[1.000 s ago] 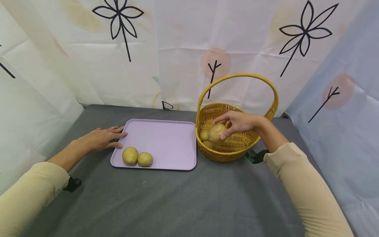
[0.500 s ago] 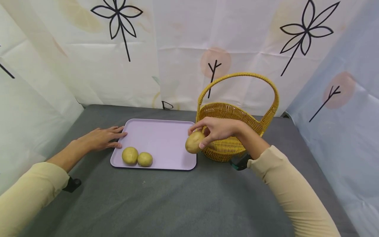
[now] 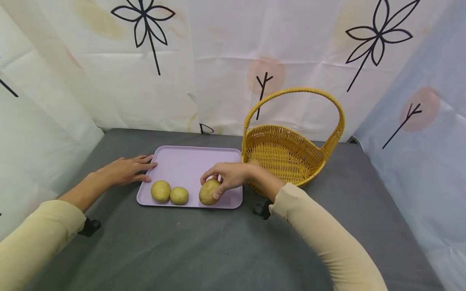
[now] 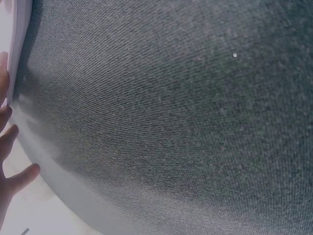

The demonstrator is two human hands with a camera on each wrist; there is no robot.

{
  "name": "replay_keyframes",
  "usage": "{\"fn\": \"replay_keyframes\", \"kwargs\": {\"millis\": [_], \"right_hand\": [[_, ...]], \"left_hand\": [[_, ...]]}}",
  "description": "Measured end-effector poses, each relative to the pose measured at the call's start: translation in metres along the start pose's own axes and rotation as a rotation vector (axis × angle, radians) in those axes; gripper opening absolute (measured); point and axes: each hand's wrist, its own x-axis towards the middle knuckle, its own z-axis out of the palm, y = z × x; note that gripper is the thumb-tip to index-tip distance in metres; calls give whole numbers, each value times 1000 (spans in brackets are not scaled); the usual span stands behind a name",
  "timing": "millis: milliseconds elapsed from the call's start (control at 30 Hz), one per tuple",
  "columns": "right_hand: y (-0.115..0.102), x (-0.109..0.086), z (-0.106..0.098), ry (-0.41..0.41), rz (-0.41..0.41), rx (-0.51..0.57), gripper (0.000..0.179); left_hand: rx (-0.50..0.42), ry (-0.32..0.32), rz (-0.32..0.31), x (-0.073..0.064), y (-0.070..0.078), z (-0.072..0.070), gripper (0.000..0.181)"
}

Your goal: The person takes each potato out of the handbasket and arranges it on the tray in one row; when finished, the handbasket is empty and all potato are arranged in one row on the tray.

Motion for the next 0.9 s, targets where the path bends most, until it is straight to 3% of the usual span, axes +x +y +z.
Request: {"fn": "replay_keyframes", "kwargs": {"millis": [167, 367, 533, 733, 900], "right_hand": [[10, 15, 8, 30, -23, -25, 47], [14, 26, 17, 138, 99, 36, 62], [14, 31, 21, 199, 98, 78, 48], [15, 38, 23, 196, 64, 31, 49], [10, 42, 24, 131, 36, -57, 50]], "left_hand": [[-11, 8, 0, 1, 1, -2, 67], [-23, 8, 13, 2, 2, -4, 67], [-16, 17, 23, 1, 1, -5, 66], [-21, 19, 29, -2, 1, -6, 66], [-27, 11, 25, -3, 0, -4, 66]]}}
